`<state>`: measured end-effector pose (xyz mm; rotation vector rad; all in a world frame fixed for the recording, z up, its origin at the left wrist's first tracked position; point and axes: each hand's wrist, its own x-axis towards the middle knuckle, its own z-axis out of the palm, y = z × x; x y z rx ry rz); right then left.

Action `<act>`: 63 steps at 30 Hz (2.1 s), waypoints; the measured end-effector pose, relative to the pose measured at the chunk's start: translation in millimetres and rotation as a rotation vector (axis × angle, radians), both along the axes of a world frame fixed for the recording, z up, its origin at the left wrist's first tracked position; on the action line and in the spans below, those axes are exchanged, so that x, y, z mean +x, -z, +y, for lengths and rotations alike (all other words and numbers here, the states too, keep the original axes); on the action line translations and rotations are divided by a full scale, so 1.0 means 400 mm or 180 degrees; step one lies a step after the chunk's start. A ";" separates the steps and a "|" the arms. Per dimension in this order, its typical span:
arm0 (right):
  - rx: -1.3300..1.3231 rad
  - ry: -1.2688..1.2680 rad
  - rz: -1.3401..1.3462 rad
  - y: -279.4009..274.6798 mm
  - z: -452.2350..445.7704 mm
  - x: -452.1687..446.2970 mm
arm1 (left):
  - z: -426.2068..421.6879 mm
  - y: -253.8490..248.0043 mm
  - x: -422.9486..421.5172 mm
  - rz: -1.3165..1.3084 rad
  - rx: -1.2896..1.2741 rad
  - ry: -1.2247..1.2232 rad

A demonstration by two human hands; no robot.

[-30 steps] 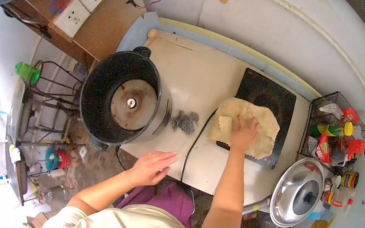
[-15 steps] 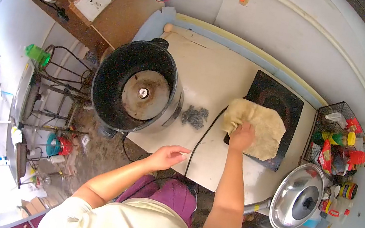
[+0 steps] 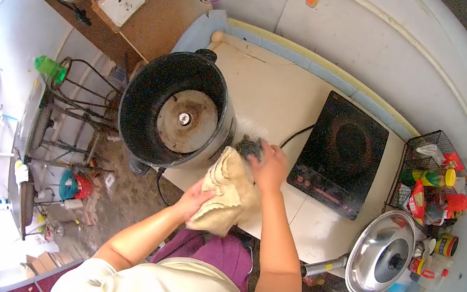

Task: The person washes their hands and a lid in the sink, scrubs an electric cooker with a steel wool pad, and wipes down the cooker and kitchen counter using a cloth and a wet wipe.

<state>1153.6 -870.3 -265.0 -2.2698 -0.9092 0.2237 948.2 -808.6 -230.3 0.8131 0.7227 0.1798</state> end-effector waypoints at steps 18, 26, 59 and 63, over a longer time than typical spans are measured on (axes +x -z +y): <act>0.0173 0.2334 -0.0755 0.061 -0.225 0.146 | -0.021 -0.003 0.014 0.0631 0.1516 0.0370; 0.0604 0.0630 -0.0576 -0.072 -0.196 0.014 | -0.027 -0.062 0.109 0.1083 0.1164 0.0227; 0.0350 -0.0248 0.2046 0.276 0.499 0.137 | 0.221 -0.229 0.200 0.1696 0.4663 0.2119; 0.1459 0.0780 0.1910 0.127 0.349 -0.011 | 0.220 -0.228 0.207 0.1647 0.4670 0.2068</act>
